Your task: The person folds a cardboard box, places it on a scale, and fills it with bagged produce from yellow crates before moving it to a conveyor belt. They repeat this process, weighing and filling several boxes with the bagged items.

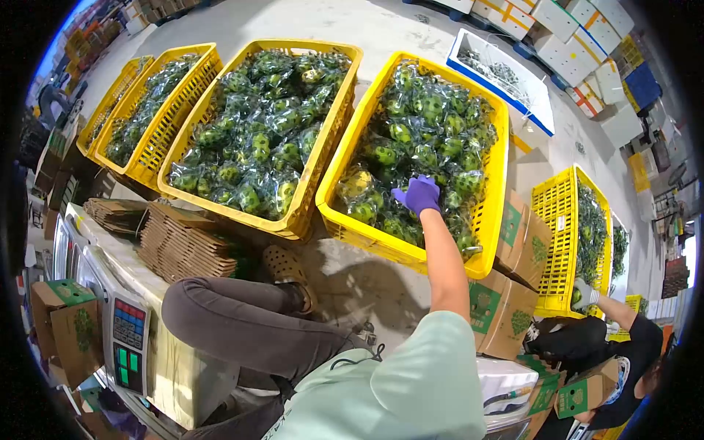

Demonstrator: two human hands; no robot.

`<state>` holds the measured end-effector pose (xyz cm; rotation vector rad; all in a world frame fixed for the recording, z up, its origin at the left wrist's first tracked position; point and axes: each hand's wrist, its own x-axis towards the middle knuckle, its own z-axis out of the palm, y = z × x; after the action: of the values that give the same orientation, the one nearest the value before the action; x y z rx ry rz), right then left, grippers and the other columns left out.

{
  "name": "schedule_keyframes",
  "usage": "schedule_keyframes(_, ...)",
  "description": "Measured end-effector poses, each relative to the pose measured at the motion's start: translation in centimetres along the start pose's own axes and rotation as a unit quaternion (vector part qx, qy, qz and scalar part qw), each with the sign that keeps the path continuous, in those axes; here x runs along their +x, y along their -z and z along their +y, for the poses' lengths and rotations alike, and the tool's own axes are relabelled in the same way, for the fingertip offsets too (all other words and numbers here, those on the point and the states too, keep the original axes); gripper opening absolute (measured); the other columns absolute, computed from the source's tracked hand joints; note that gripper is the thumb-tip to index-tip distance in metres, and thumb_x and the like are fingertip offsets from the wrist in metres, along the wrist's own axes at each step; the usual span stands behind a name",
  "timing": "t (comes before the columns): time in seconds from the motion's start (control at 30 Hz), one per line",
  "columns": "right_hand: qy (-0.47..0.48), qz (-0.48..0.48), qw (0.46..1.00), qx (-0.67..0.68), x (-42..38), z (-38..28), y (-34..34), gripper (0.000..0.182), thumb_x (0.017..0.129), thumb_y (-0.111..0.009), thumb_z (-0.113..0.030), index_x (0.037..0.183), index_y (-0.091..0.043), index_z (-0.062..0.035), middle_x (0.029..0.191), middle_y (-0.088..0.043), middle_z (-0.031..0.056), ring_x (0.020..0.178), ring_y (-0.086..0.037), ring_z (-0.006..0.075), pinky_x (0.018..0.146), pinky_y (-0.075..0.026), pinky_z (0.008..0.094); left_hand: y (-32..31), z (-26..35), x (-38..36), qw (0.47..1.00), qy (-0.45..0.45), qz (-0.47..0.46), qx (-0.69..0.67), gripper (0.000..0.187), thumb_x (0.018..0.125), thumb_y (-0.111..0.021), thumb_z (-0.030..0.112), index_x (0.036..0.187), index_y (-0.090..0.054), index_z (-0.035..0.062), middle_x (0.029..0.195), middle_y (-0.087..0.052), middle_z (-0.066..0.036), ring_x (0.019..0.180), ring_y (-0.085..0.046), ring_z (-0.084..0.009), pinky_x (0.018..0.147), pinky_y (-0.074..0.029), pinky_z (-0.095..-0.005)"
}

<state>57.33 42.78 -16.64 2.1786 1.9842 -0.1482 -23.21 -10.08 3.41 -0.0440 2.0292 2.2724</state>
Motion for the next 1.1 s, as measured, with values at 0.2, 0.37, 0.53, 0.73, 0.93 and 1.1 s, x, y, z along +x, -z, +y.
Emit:
schedule_keyframes(0.2, -0.01, 0.001, 0.95, 0.311, 2.7, 1.0, -0.8, 0.069, 0.076, -0.06, -0.067, 0.111, -0.065, -0.0076, 0.114, -0.065, 0.0157, 0.108, -0.06, 0.0341, 0.093, -0.044, 0.0435, 0.3, -0.3, -0.3, 1.0, 0.003, 0.003, -0.005, 0.046, 0.101, -0.038, 0.031, 0.135, -0.047, 0.002, 0.132, -0.054, -0.012, 0.122, -0.051, -0.0225, 0.104, -0.039, -0.0356)
schedule_keyframes(0.37, -0.05, -0.016, 0.98, 0.19, 3.5, -3.0, 0.7, 0.052, 0.079, -0.063, -0.056, 0.09, -0.07, -0.0052, 0.097, -0.069, 0.0172, 0.092, -0.065, 0.0353, 0.079, -0.047, 0.0447, 0.9, -0.1, -0.7, 1.0, 0.002, 0.003, -0.008, 0.046, 0.101, -0.038, 0.031, 0.135, -0.047, 0.002, 0.133, -0.054, -0.012, 0.123, -0.051, -0.0226, 0.104, -0.039, -0.0357)
schedule_keyframes(0.53, 0.157, 0.02, 0.828, 0.538, 1.8, -1.0, 1.2, 0.029, 0.085, -0.066, -0.031, 0.082, -0.062, -0.0023, 0.075, -0.059, 0.0053, 0.071, -0.052, 0.0138, 0.068, -0.043, 0.0302, 2.4, 0.1, -1.0, 1.0, 0.0, 0.005, -0.012, 0.046, 0.101, -0.038, 0.031, 0.135, -0.047, 0.002, 0.133, -0.054, -0.012, 0.123, -0.051, -0.0227, 0.105, -0.039, -0.0357)
schedule_keyframes(0.73, 0.088, -0.016, 0.685, 0.723, -1.0, -0.7, 4.9, 0.027, 0.092, -0.062, -0.032, 0.1, -0.06, -0.007, 0.087, -0.06, -0.0054, 0.08, -0.053, 0.0055, 0.065, -0.041, 0.023, 3.2, -0.2, -0.7, 1.0, -0.003, 0.008, -0.016, 0.046, 0.101, -0.038, 0.031, 0.136, -0.046, 0.002, 0.133, -0.054, -0.012, 0.123, -0.051, -0.0228, 0.105, -0.039, -0.0358)
schedule_keyframes(0.93, 0.116, 0.0, 0.48, 0.87, -0.2, -0.9, 5.7, 0.041, 0.092, -0.059, -0.042, 0.114, -0.055, -0.0074, 0.11, -0.061, 0.0046, 0.103, -0.06, 0.0239, 0.092, -0.05, 0.0481, 5.0, -0.6, -0.5, 1.0, -0.003, 0.008, -0.025, 0.046, 0.101, -0.038, 0.031, 0.136, -0.046, 0.002, 0.134, -0.053, -0.012, 0.123, -0.05, -0.0229, 0.105, -0.038, -0.0359)
schedule_keyframes(1.1, 0.048, -0.043, 0.329, 0.942, -0.7, -0.8, 7.7, 0.039, 0.099, -0.046, -0.033, 0.126, -0.047, -0.0046, 0.124, -0.054, 0.0111, 0.114, -0.054, 0.0277, 0.096, -0.048, 0.0461, 5.7, -1.0, -0.5, 1.0, -0.002, 0.012, -0.027, 0.046, 0.101, -0.038, 0.031, 0.136, -0.045, 0.002, 0.134, -0.053, -0.012, 0.124, -0.05, -0.023, 0.106, -0.038, -0.0359)
